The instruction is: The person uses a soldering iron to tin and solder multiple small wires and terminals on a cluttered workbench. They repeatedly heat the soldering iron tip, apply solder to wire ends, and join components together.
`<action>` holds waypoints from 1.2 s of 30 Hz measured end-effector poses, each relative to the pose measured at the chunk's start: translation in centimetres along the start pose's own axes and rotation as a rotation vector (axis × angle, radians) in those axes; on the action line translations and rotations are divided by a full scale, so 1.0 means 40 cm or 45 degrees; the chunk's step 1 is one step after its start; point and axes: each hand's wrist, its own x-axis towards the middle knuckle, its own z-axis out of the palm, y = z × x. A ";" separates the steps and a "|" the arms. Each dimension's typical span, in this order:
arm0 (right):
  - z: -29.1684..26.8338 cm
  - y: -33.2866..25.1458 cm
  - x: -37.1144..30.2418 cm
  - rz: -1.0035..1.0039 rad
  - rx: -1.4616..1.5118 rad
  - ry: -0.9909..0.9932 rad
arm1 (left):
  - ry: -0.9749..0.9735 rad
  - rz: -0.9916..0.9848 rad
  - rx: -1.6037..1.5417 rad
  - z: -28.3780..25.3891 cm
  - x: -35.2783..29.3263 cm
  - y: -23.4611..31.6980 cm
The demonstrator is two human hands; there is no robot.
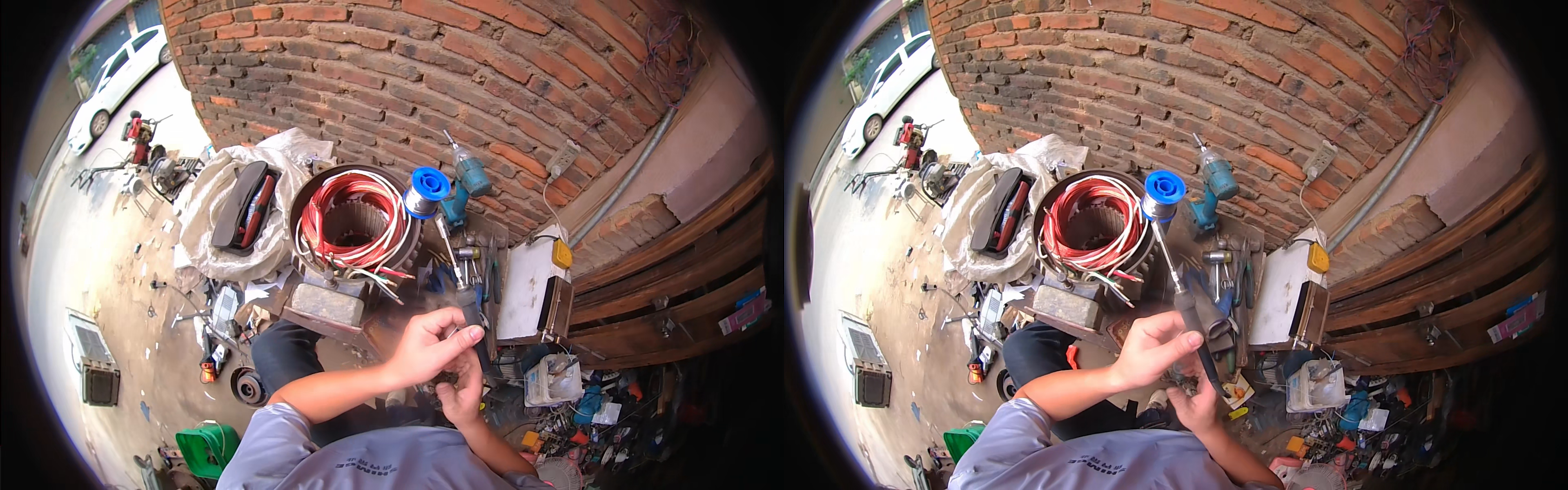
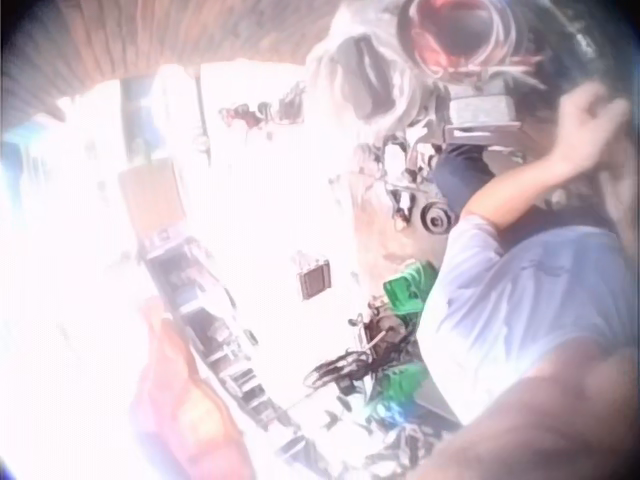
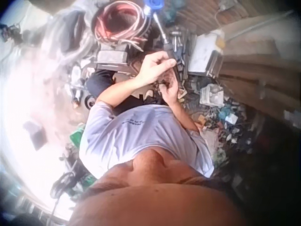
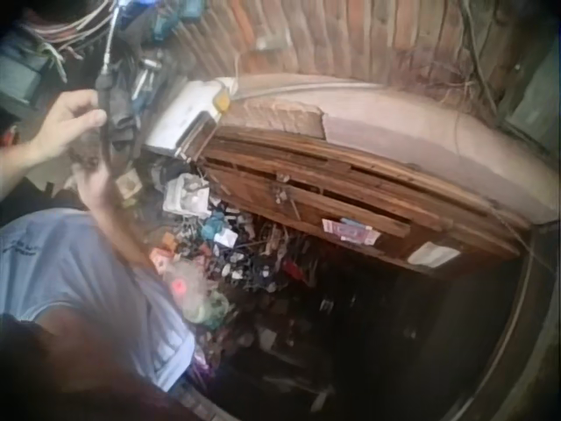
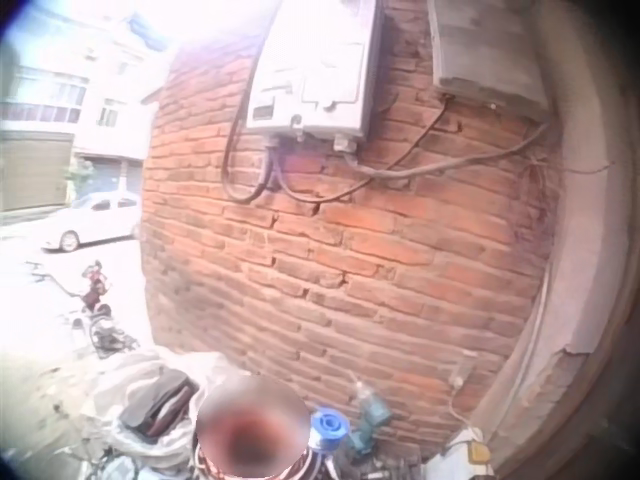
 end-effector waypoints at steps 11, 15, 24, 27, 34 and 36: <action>-0.012 -0.091 0.130 -0.770 -0.723 0.337 | -0.155 -0.013 0.011 0.021 -0.019 -0.037; -0.022 -0.107 0.149 -0.867 -0.799 0.378 | -0.172 0.055 0.336 0.025 -0.018 0.020; -0.129 -0.121 0.117 -0.580 -0.018 0.653 | -0.235 0.407 0.762 0.044 -0.041 0.096; -0.161 -0.143 0.108 -0.469 0.302 0.661 | -0.236 0.471 0.829 0.023 -0.046 0.110; -0.155 -0.174 0.134 -0.442 0.511 0.559 | -0.183 0.500 1.038 -0.045 -0.063 0.178; -0.154 -0.170 0.133 -0.404 0.534 0.528 | -0.137 0.549 1.100 -0.061 -0.070 0.188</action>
